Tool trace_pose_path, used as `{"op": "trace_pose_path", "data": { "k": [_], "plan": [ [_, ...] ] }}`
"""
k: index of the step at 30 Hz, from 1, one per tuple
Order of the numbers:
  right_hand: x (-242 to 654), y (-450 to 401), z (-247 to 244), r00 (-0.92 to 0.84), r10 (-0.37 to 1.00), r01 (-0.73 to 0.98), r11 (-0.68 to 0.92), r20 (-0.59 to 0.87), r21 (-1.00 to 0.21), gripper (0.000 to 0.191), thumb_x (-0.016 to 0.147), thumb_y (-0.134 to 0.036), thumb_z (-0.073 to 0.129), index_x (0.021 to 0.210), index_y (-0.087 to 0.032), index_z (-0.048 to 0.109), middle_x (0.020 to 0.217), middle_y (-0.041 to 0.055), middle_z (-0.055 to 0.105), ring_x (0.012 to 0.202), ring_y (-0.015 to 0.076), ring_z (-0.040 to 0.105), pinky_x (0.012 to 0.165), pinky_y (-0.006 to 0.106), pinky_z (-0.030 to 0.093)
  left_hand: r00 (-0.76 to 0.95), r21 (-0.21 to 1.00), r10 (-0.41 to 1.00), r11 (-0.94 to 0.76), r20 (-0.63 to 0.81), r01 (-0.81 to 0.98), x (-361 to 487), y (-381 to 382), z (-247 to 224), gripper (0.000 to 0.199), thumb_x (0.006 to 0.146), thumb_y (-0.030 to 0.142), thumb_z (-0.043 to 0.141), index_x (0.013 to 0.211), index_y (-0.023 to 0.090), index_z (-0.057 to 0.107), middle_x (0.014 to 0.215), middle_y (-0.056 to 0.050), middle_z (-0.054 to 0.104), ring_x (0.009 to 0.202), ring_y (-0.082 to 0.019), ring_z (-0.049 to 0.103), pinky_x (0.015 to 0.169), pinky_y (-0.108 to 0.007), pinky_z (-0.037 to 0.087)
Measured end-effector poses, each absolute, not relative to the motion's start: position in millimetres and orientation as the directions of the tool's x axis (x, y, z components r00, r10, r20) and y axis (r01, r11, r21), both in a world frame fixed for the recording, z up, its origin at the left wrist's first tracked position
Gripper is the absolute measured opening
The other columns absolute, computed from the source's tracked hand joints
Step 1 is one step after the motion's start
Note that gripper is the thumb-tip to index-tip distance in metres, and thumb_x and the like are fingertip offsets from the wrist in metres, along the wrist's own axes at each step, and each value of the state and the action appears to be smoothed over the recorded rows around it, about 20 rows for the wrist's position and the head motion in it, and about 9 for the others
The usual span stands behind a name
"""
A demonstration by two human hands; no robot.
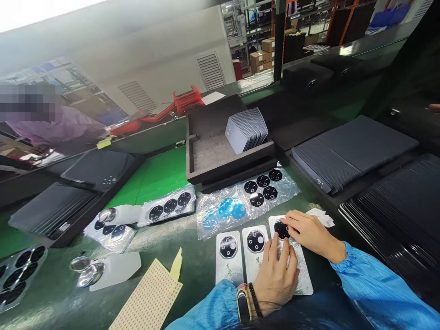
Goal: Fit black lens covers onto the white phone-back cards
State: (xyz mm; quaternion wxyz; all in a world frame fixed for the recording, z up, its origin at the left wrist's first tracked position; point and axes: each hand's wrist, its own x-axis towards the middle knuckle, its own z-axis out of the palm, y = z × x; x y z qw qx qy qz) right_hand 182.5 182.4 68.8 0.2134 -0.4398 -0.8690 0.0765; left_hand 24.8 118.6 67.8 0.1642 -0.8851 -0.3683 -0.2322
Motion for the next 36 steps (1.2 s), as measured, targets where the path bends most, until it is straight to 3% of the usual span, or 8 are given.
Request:
{"op": "trace_pose_path", "data": {
  "k": [7,12,22,28,31,33,36],
  "plan": [
    [179,176,73,-0.62,0.739,0.749,0.658,0.261,-0.084,0.03,0.075,0.005,0.045,0.085,-0.017,0.062,0.076,0.0032,0.065,0.071,0.0182,0.055,0.05,0.029,0.039,0.636,-0.122,0.569,-0.687,0.521,0.716,24,120,68,0.031,0.082,0.023,0.041,0.093,0.011,0.068,0.097,-0.01,0.073,0.094,-0.031,0.068,0.075,-0.04,0.056],
    [185,172,77,-0.578,0.745,0.771,0.632,0.332,-0.077,0.034,0.076,0.004,0.046,0.097,-0.014,0.065,0.076,0.0032,0.065,0.07,0.0189,0.053,0.059,0.031,0.044,0.64,-0.155,0.563,-0.676,0.523,0.721,23,119,64,0.031,0.08,0.021,0.042,0.093,0.012,0.069,0.099,-0.01,0.072,0.096,-0.03,0.066,0.074,-0.039,0.056],
    [185,166,79,-0.538,0.789,0.795,0.592,0.297,-0.131,0.031,0.075,0.003,0.046,0.092,-0.015,0.066,0.077,0.0042,0.066,0.073,0.0202,0.055,0.062,0.032,0.045,0.646,-0.179,0.569,-0.664,0.509,0.726,23,117,63,0.032,0.079,0.019,0.042,0.096,0.013,0.068,0.101,-0.01,0.072,0.096,-0.029,0.067,0.072,-0.037,0.057],
    [189,172,81,-0.436,0.845,0.838,0.507,0.309,-0.203,0.036,0.08,0.002,0.039,0.097,-0.016,0.066,0.077,0.0046,0.064,0.073,0.0197,0.056,0.063,0.031,0.046,0.649,-0.227,0.531,-0.652,0.545,0.724,23,117,57,0.033,0.079,0.018,0.04,0.095,0.012,0.069,0.1,-0.009,0.073,0.093,-0.027,0.069,0.073,-0.034,0.058],
    [188,174,79,-0.395,0.87,0.854,0.466,0.296,-0.23,0.032,0.082,-0.001,0.037,0.089,-0.016,0.064,0.076,0.0061,0.062,0.072,0.0214,0.055,0.062,0.033,0.046,0.643,-0.232,0.531,-0.643,0.552,0.73,23,116,53,0.031,0.078,0.018,0.043,0.094,0.014,0.069,0.1,-0.009,0.073,0.095,-0.026,0.068,0.073,-0.033,0.058],
    [185,175,77,-0.355,0.894,0.848,0.431,0.274,-0.309,0.027,0.084,-0.006,0.038,0.082,-0.018,0.061,0.077,0.0069,0.061,0.074,0.0224,0.055,0.065,0.035,0.047,0.635,-0.212,0.546,-0.643,0.547,0.736,24,115,53,0.03,0.075,0.019,0.047,0.094,0.015,0.07,0.1,-0.009,0.073,0.095,-0.027,0.068,0.072,-0.036,0.058],
    [184,181,77,-0.246,0.946,0.775,0.324,0.213,-0.543,0.015,0.082,-0.015,0.041,0.077,-0.021,0.053,0.08,0.0066,0.059,0.077,0.0225,0.056,0.07,0.037,0.049,0.618,-0.176,0.565,-0.644,0.547,0.745,26,115,54,0.031,0.071,0.021,0.052,0.095,0.014,0.069,0.099,-0.01,0.073,0.094,-0.029,0.067,0.072,-0.043,0.058]
  ]
}}
